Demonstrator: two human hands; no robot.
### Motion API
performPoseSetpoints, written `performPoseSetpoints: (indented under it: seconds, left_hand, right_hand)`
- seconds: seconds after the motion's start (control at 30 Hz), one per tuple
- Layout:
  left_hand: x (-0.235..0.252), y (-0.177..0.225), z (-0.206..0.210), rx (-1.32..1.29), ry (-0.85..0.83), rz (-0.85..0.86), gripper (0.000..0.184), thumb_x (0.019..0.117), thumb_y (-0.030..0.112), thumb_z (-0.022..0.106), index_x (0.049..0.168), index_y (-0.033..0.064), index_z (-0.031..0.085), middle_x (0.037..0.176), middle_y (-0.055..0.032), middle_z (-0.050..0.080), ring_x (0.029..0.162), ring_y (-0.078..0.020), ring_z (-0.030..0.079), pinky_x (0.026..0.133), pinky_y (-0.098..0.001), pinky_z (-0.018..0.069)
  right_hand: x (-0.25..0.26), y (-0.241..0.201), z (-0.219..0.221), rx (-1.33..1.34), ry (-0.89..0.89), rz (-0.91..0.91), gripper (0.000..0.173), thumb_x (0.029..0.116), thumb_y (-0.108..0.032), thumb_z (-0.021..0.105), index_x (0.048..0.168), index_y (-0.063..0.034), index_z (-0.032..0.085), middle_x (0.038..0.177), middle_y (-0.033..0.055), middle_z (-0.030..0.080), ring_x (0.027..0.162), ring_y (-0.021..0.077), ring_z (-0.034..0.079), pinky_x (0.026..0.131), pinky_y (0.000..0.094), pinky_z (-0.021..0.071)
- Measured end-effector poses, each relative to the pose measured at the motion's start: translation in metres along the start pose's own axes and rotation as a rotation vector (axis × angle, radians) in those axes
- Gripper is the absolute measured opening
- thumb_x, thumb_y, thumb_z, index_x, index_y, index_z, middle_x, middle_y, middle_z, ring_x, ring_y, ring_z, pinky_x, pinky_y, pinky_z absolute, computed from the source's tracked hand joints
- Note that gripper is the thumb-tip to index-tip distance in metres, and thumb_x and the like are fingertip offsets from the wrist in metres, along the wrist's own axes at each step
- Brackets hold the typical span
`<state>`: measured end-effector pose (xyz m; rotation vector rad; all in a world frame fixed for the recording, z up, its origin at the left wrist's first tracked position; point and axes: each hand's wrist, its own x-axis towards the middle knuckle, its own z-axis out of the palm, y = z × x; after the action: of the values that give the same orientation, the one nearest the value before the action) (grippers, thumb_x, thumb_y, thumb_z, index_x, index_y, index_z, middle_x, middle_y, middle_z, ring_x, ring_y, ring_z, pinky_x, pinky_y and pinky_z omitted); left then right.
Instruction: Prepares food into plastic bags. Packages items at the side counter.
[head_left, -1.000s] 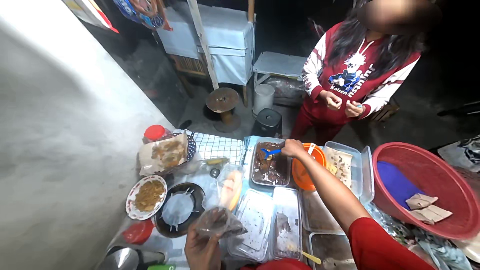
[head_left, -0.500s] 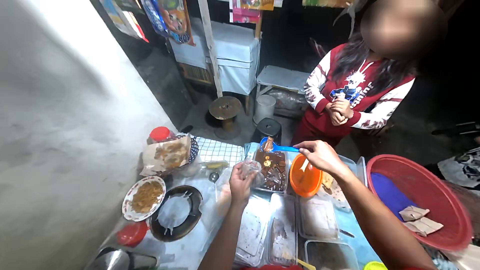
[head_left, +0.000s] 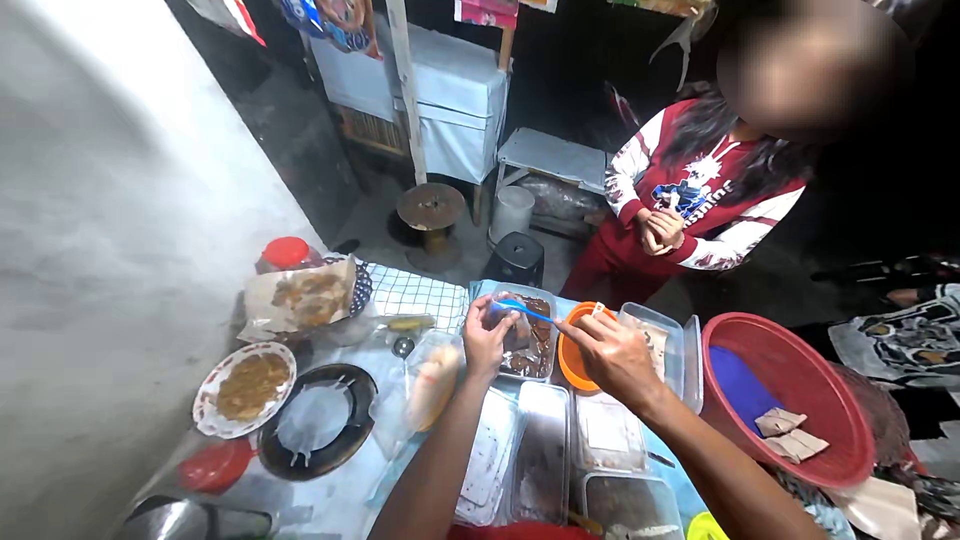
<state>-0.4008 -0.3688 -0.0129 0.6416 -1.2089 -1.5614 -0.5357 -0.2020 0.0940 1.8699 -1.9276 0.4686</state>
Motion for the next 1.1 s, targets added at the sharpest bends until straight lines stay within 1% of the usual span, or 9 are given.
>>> performPoseSetpoints:
  seconds: [0.1,0.2,0.4,0.53,0.77,0.83,0.9,0.97,1.1]
  left_hand:
    - [0.003,0.006,-0.001,0.0,-0.015,0.003,0.058,0.0801,0.005,0.086,0.131,-0.002,0.057,0.119,-0.0152,0.071,0.108,-0.0247,0.071,0.095,-0.04,0.0605]
    - [0.005,0.01,-0.005,0.005,-0.061,0.029,0.055,0.0812,0.004,0.085,0.13,-0.0002,0.06,0.117,-0.0143,0.072,0.106,-0.0255,0.072,0.094,-0.0415,0.0614]
    - [0.002,0.017,-0.016,0.05,-0.063,0.025,0.046,0.0856,0.001,0.08,0.129,0.005,0.065,0.12,-0.0109,0.073,0.107,-0.0239,0.072,0.094,-0.0411,0.0611]
    - [0.0,0.022,-0.024,0.041,-0.019,0.022,0.038,0.089,-0.003,0.074,0.126,0.0039,0.068,0.121,-0.0113,0.073,0.109,-0.024,0.071,0.095,-0.0414,0.0599]
    - [-0.004,0.026,-0.037,0.09,0.089,0.034,0.028,0.092,-0.001,0.071,0.119,0.0052,0.072,0.116,-0.0088,0.074,0.105,-0.0202,0.071,0.092,-0.0399,0.0595]
    - [-0.005,0.027,-0.04,0.099,0.12,0.04,0.025,0.0918,0.002,0.073,0.117,0.0056,0.073,0.113,-0.008,0.074,0.101,-0.0191,0.071,0.09,-0.0387,0.0596]
    - [-0.005,0.026,-0.043,0.11,0.154,0.04,0.022,0.092,0.005,0.074,0.114,0.0055,0.073,0.106,-0.0077,0.075,0.092,-0.0179,0.072,0.084,-0.0372,0.0605]
    - [-0.004,0.024,-0.045,0.116,0.183,0.038,0.017,0.0918,0.007,0.076,0.108,0.005,0.073,0.096,-0.0076,0.075,0.085,-0.0178,0.072,0.079,-0.0367,0.0611]
    - [-0.003,0.023,-0.049,0.126,0.213,0.015,0.011,0.0916,0.01,0.077,0.096,0.0025,0.071,0.085,-0.0074,0.073,0.078,-0.0164,0.07,0.075,-0.0363,0.0603]
  right_hand:
    - [-0.001,0.004,0.002,0.102,-0.017,0.037,0.038,0.0984,-0.008,0.054,0.124,-0.0257,0.075,0.1,0.0029,0.074,0.087,0.0203,0.071,0.065,0.0377,0.058]
    - [-0.001,0.011,0.005,0.126,0.011,0.038,0.036,0.0994,-0.008,0.053,0.122,-0.0245,0.076,0.098,0.0032,0.074,0.086,0.0195,0.071,0.068,0.0379,0.058]
    - [-0.001,0.001,0.007,0.078,0.023,-0.001,0.039,0.098,-0.005,0.053,0.124,-0.0244,0.075,0.1,0.0037,0.074,0.088,0.0216,0.071,0.065,0.0379,0.0574]
    - [-0.001,-0.012,0.011,0.049,0.053,0.007,0.038,0.0983,-0.006,0.054,0.123,-0.0252,0.075,0.097,0.0033,0.073,0.085,0.022,0.07,0.062,0.0374,0.0548]
    - [-0.003,-0.033,0.022,0.057,0.12,0.094,0.034,0.0979,-0.009,0.056,0.119,-0.0248,0.077,0.094,0.002,0.073,0.082,0.0188,0.07,0.061,0.0355,0.0543]
    - [-0.003,-0.038,0.024,0.069,0.124,0.135,0.033,0.0974,-0.01,0.057,0.118,-0.0241,0.078,0.094,0.0021,0.073,0.082,0.0182,0.07,0.062,0.0351,0.0552]
    - [-0.007,-0.045,0.028,0.08,0.134,0.17,0.032,0.0967,-0.01,0.059,0.119,-0.0232,0.078,0.093,0.0022,0.073,0.082,0.0177,0.07,0.062,0.0343,0.056]
    - [-0.009,-0.053,0.032,0.079,0.165,0.203,0.032,0.0958,-0.01,0.06,0.119,-0.0224,0.078,0.092,0.0021,0.073,0.08,0.0174,0.07,0.061,0.0338,0.0556]
    - [-0.009,-0.063,0.038,0.148,0.198,0.297,0.034,0.0939,-0.008,0.061,0.12,-0.0214,0.078,0.091,0.0026,0.072,0.077,0.0167,0.069,0.06,0.0341,0.0561]
